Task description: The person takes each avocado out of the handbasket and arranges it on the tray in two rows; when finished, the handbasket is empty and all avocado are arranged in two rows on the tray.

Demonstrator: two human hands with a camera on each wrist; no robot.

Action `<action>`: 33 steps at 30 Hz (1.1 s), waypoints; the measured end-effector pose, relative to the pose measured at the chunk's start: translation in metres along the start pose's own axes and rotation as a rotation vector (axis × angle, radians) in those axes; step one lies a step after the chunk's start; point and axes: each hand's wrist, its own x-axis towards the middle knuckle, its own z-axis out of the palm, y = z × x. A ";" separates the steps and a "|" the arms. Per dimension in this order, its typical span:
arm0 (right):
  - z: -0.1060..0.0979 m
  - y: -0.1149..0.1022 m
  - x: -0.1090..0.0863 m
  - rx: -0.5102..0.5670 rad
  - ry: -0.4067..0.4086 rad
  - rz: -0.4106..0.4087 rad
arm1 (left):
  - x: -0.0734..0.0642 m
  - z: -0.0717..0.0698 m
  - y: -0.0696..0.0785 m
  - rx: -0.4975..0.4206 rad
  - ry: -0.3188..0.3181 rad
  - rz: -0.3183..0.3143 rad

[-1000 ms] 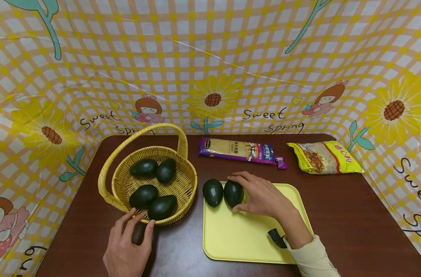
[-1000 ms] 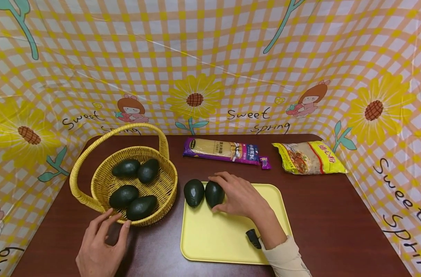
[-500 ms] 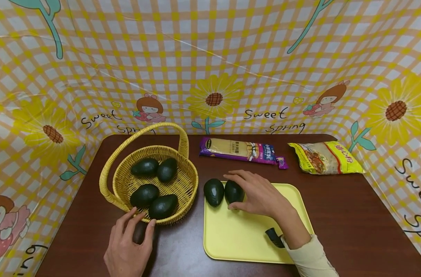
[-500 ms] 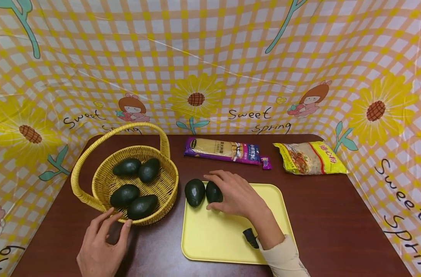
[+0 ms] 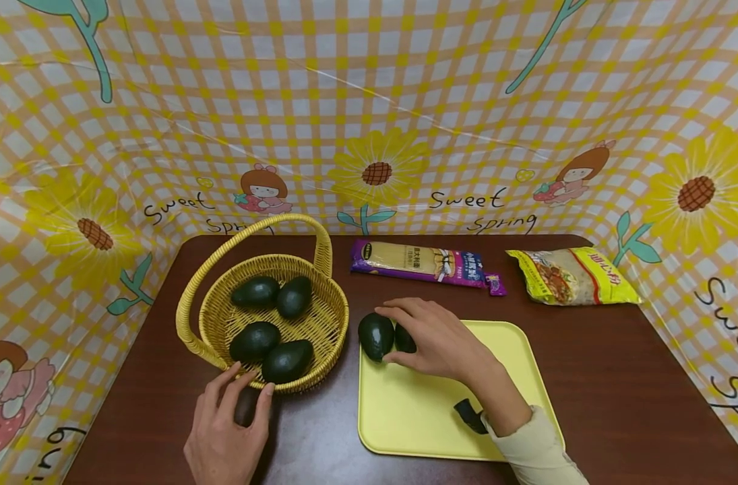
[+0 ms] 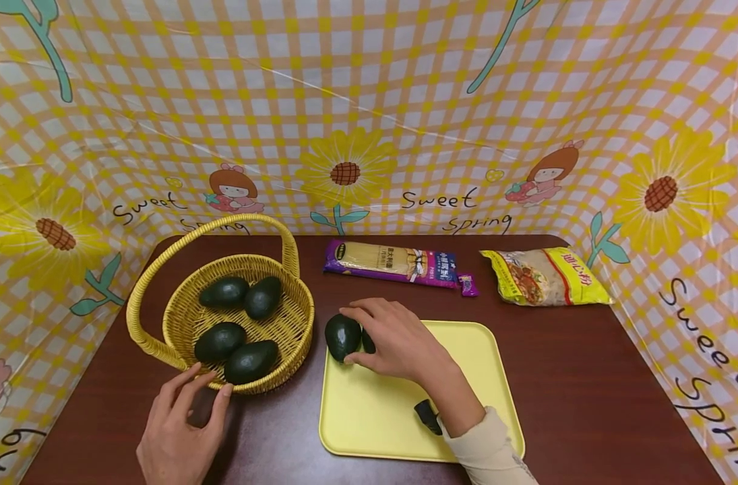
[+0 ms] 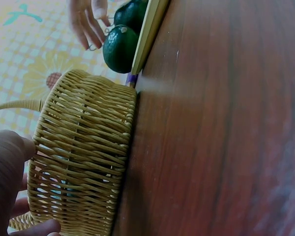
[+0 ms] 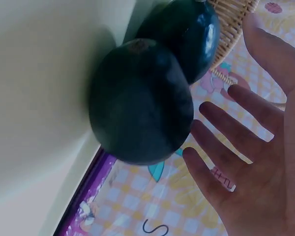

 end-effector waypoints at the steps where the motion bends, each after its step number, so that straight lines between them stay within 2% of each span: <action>1: 0.000 -0.001 0.001 0.002 -0.003 -0.003 | 0.000 0.000 0.000 0.000 0.000 -0.001; 28: 0.000 -0.043 0.038 -0.053 -0.019 -0.143 | -0.001 -0.002 0.003 -0.013 0.008 -0.004; 33: 0.000 -0.052 0.045 -0.078 -0.021 -0.171 | 0.000 -0.001 0.002 -0.008 0.015 0.011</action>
